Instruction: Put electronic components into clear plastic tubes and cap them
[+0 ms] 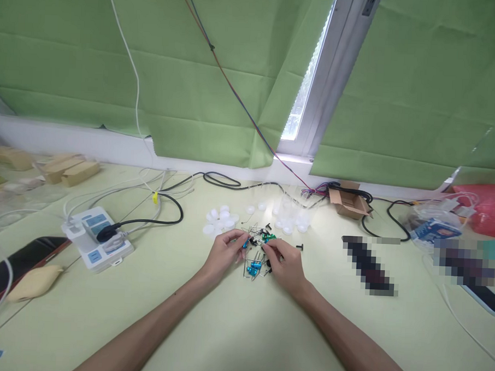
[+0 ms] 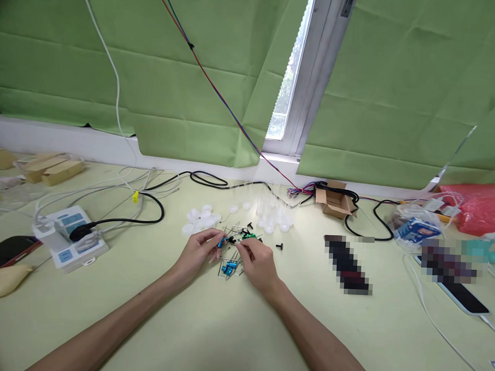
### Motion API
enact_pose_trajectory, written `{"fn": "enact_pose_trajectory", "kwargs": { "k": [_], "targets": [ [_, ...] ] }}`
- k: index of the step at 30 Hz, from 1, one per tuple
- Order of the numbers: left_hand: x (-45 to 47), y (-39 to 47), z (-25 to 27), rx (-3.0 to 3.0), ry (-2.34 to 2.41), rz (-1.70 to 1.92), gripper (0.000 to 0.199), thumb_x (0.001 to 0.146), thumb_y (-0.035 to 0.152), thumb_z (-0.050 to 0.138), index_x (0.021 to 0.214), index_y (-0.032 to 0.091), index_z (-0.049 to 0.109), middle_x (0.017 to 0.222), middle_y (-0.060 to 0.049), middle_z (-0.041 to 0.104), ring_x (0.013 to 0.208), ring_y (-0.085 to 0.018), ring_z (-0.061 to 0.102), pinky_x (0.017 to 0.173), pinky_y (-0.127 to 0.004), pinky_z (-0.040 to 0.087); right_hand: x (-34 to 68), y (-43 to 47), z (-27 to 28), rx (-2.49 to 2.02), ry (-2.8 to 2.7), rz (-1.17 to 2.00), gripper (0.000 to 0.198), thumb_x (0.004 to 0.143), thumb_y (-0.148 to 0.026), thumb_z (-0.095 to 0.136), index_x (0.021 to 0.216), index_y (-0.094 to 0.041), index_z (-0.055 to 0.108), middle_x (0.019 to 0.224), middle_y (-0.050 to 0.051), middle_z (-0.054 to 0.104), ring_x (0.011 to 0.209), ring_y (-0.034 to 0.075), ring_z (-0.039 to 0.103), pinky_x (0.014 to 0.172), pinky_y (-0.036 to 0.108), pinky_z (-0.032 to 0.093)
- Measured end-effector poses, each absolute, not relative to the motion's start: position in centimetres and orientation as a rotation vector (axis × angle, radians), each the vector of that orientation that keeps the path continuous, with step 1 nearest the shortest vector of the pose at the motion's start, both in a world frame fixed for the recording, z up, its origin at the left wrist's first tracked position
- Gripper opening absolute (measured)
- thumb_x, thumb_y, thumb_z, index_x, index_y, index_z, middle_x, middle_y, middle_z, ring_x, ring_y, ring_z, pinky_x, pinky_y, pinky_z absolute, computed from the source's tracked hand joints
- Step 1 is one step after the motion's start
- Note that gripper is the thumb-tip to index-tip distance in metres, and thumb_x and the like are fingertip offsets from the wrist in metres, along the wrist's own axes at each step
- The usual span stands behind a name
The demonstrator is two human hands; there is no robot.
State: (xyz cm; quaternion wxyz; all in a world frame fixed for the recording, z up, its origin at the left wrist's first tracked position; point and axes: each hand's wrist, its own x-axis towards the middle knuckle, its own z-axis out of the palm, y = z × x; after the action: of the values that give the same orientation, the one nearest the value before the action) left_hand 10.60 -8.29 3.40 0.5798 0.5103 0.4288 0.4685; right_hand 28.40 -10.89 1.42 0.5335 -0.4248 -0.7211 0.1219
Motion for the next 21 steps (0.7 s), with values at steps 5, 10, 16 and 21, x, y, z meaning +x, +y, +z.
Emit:
{"fn": "enact_pose_trajectory", "kwargs": {
  "k": [5, 10, 16, 21],
  "targets": [
    [10.50, -8.33, 3.58, 1.179, 1.022, 1.119, 0.034, 0.077, 0.049, 0.072, 0.089, 0.017, 0.069, 0.052, 0.003, 0.054, 0.045, -0.010, 0.044, 0.047, -0.024, 0.033, 28.50, -10.65, 0.75, -1.039, -1.842, 0.341, 0.017, 0.095, -0.024, 0.053, 0.084, -0.019, 0.064, 0.071, 0.002, 0.064, 0.058, 0.014, 0.053, 0.057, 0.026, 0.043],
    [10.57, -8.43, 3.59, 1.215, 1.008, 1.109, 0.034, 0.075, 0.048, 0.074, 0.083, 0.015, 0.070, 0.056, 0.002, 0.055, 0.047, -0.010, 0.043, 0.047, -0.024, 0.033, 28.45, -10.64, 0.67, -1.057, -1.907, 0.321, 0.017, 0.094, -0.023, 0.053, 0.083, -0.019, 0.064, 0.069, 0.002, 0.064, 0.058, 0.014, 0.055, 0.057, 0.026, 0.042],
    [10.20, -8.08, 3.24, 1.304, 1.075, 1.117, 0.033, 0.079, 0.050, 0.069, 0.075, 0.017, 0.065, 0.054, 0.003, 0.052, 0.045, -0.010, 0.043, 0.047, -0.024, 0.035, 28.45, -10.63, 0.82, -1.091, -1.952, 0.306, 0.017, 0.094, -0.022, 0.053, 0.081, -0.019, 0.063, 0.067, 0.001, 0.063, 0.057, 0.014, 0.055, 0.057, 0.025, 0.042],
    [9.87, -7.87, 3.32, 1.386, 1.107, 1.141, 0.035, 0.079, 0.052, 0.068, 0.075, 0.018, 0.064, 0.066, 0.000, 0.059, 0.044, -0.009, 0.045, 0.044, -0.024, 0.033, 28.45, -10.62, 0.69, -1.130, -2.009, 0.295, 0.017, 0.093, -0.020, 0.053, 0.079, -0.020, 0.063, 0.067, 0.000, 0.064, 0.058, 0.014, 0.056, 0.058, 0.025, 0.041]
  ]
}}
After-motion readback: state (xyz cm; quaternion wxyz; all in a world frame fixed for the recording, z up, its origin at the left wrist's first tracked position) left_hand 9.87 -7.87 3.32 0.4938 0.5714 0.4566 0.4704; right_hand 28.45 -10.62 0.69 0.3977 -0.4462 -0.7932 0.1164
